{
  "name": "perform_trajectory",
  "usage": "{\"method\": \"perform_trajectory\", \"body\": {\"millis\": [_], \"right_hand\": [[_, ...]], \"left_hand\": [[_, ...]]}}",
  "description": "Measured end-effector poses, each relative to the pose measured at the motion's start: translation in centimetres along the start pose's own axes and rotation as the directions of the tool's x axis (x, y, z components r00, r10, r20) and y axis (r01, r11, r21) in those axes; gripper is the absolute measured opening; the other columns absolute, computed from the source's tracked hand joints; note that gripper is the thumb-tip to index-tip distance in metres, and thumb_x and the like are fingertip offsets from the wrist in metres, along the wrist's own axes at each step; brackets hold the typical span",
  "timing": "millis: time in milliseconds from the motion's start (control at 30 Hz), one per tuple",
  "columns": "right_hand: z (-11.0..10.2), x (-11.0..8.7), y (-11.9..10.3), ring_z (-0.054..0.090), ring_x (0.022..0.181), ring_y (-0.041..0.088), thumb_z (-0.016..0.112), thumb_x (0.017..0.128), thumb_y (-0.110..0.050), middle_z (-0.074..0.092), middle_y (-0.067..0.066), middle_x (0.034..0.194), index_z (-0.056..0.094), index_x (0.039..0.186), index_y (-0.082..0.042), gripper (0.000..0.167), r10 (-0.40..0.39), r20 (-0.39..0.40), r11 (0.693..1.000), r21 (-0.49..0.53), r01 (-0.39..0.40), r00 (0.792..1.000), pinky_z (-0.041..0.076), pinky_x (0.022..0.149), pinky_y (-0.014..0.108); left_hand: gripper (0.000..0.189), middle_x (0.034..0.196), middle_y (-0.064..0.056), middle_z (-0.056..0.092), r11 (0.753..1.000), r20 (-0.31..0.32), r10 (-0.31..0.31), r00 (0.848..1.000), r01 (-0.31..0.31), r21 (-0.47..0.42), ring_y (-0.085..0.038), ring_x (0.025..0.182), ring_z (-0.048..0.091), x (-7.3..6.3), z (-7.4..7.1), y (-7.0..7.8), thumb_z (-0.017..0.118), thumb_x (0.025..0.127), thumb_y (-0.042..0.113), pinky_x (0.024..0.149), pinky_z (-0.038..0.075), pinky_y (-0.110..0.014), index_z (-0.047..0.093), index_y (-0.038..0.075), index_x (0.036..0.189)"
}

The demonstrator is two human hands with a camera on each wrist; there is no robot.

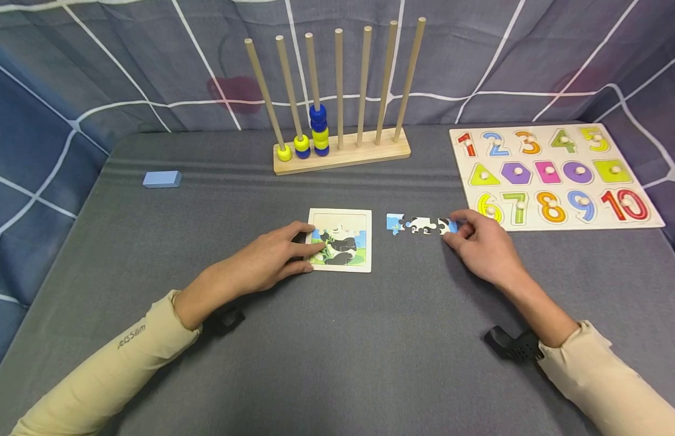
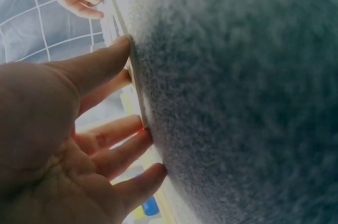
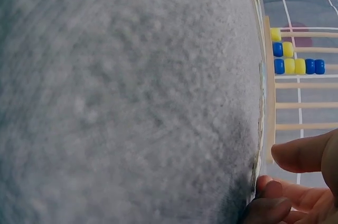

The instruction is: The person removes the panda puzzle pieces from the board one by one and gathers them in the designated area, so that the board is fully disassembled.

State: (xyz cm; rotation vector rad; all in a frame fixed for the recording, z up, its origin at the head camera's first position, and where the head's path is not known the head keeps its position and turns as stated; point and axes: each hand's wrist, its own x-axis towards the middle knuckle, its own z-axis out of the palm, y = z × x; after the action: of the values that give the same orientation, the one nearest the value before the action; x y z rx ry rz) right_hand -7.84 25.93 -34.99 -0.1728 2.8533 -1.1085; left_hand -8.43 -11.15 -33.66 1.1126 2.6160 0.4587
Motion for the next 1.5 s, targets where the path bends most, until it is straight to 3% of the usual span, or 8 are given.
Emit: {"method": "perform_trajectory", "body": {"millis": [167,400,567,833,1133,1367,1500], "right_hand": [[0.3,-0.2,-0.7,0.043,0.057,0.007,0.064,0.094,-0.004,0.054,0.010,0.079,0.059,0.120,0.010,0.030,-0.041,0.008,0.999,0.025,0.041,0.999,0.034,0.050,0.023],[1.3,-0.6,-3.1,0.046,0.058,0.010,0.067,0.093,-0.005,0.056,0.008,0.083,0.063,0.119,0.006,0.028,-0.102,0.029,0.993,0.066,0.100,0.994,0.035,0.052,0.023],[2.5,-0.9,-5.3,0.049,0.064,0.012,0.067,0.093,-0.006,0.058,0.006,0.085,0.064,0.118,0.002,0.026,-0.157,0.084,0.985,0.092,0.149,0.984,0.037,0.056,0.023],[4.0,-0.8,-7.7,0.053,0.069,0.015,0.066,0.093,-0.003,0.060,0.003,0.086,0.063,0.122,0.001,0.029,-0.222,0.145,0.965,0.176,0.196,0.964,0.042,0.062,0.025],[5.8,0.2,-9.1,0.057,0.072,0.016,0.067,0.091,-0.001,0.062,0.002,0.087,0.065,0.120,-0.001,0.028,-0.261,0.165,0.954,0.197,0.227,0.951,0.044,0.061,0.029],[8.1,1.8,-10.5,0.056,0.070,0.016,0.066,0.091,-0.001,0.062,0.003,0.086,0.064,0.120,0.001,0.030,-0.297,0.206,0.936,0.255,0.242,0.932,0.045,0.061,0.029],[9.1,2.7,-11.1,0.054,0.066,0.015,0.064,0.092,-0.003,0.061,0.002,0.082,0.062,0.123,0.002,0.032,-0.307,0.256,0.939,0.239,0.248,0.917,0.045,0.061,0.031]], "left_hand": [[0.043,0.141,-0.020,0.047,1.000,-0.004,0.004,1.000,-0.004,0.010,-0.031,0.117,0.055,-0.1,0.0,0.1,0.064,0.098,0.025,0.098,0.046,-0.045,0.059,0.011,0.138],[0.035,0.134,-0.022,0.053,0.996,-0.058,0.050,0.997,-0.046,0.073,-0.032,0.116,0.057,-0.2,0.0,0.4,0.067,0.096,0.023,0.098,0.046,-0.045,0.068,0.009,0.128],[0.029,0.136,-0.025,0.054,0.992,-0.060,0.029,0.998,-0.021,0.127,-0.038,0.126,0.052,-0.3,0.0,0.8,0.066,0.096,0.023,0.106,0.040,-0.048,0.072,0.010,0.121],[0.024,0.136,-0.023,0.055,0.989,-0.062,0.010,0.998,-0.001,0.146,-0.038,0.129,0.050,-0.5,0.0,1.0,0.067,0.096,0.022,0.108,0.036,-0.053,0.075,0.012,0.116],[0.017,0.132,-0.017,0.060,0.969,-0.015,0.032,0.999,-0.027,0.246,-0.033,0.130,0.049,-0.1,-0.4,1.1,0.066,0.096,0.022,0.110,0.032,-0.055,0.078,0.020,0.108],[0.017,0.131,-0.015,0.061,0.966,-0.020,0.029,0.999,-0.023,0.257,-0.031,0.129,0.051,-0.1,-0.4,0.9,0.068,0.095,0.024,0.109,0.032,-0.056,0.079,0.022,0.108],[0.015,0.127,-0.013,0.063,0.967,-0.027,0.032,0.999,-0.025,0.252,-0.030,0.126,0.053,-0.1,-0.3,0.9,0.069,0.094,0.025,0.108,0.033,-0.057,0.079,0.022,0.105]]}}
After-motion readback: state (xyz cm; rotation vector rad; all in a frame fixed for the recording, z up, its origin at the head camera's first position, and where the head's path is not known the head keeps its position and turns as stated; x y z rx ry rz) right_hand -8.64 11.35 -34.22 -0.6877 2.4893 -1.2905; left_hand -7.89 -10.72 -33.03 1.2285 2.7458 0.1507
